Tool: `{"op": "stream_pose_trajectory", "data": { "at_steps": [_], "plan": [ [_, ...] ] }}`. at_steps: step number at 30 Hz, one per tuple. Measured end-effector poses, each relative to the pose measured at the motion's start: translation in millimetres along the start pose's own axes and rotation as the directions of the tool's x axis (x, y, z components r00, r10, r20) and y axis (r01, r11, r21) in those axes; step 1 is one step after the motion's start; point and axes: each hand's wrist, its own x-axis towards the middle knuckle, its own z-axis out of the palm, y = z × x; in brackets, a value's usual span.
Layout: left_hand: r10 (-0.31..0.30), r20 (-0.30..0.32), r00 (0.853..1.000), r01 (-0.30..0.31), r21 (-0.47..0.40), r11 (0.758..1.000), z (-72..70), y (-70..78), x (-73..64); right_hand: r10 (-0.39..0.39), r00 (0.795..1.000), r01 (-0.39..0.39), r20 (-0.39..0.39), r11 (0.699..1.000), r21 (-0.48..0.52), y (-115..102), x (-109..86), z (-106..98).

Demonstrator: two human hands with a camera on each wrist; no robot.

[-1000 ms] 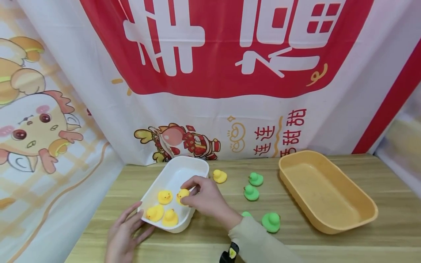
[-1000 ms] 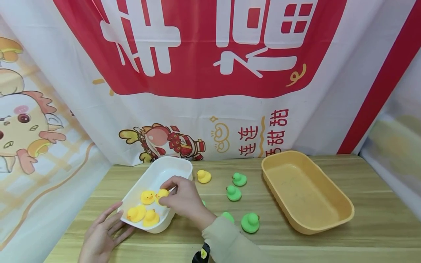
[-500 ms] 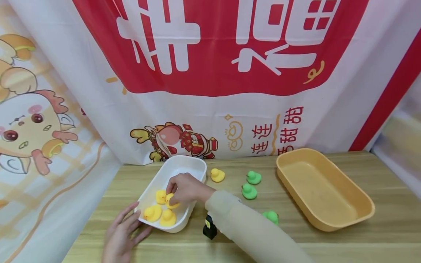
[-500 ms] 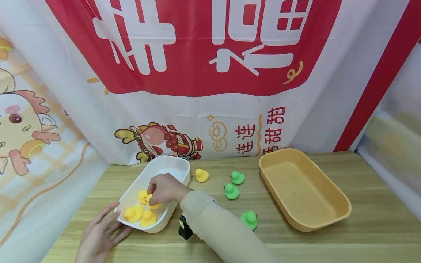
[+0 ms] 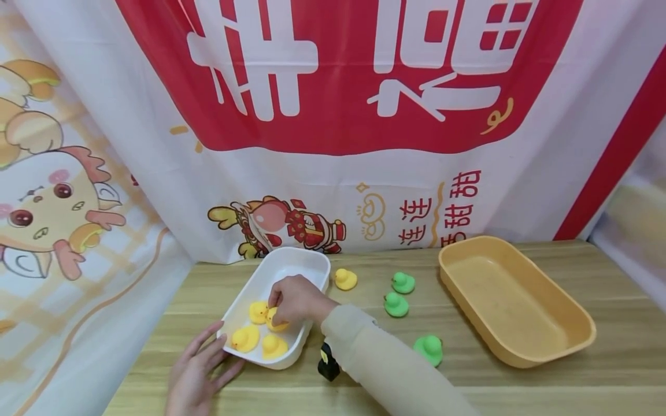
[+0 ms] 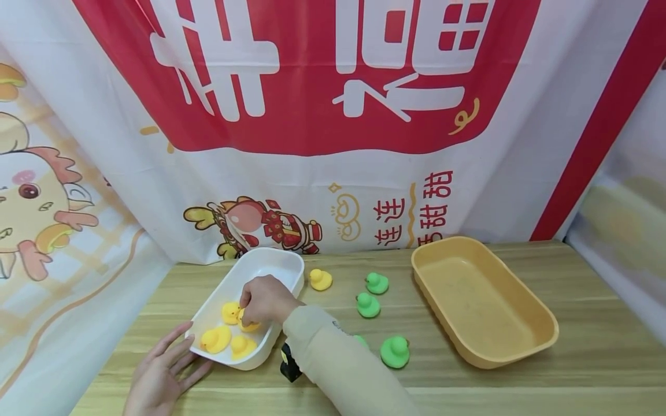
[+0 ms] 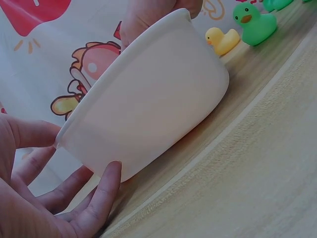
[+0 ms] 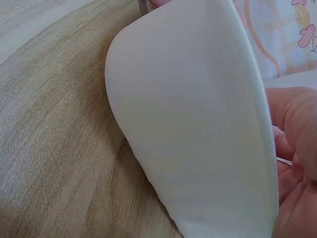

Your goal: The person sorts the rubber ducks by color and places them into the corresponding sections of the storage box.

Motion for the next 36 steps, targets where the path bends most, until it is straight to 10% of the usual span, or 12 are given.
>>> {"op": "stream_pose_trajectory", "data": {
  "at_steps": [36],
  "plan": [
    [-0.013, 0.014, 1.0, 0.014, -0.016, 1.0, -1.4, -0.1, 0.1, 0.01, 1.0, -0.01, -0.002, 0.999, 0.034, 6.8, -0.9, 1.8]
  ]
}}
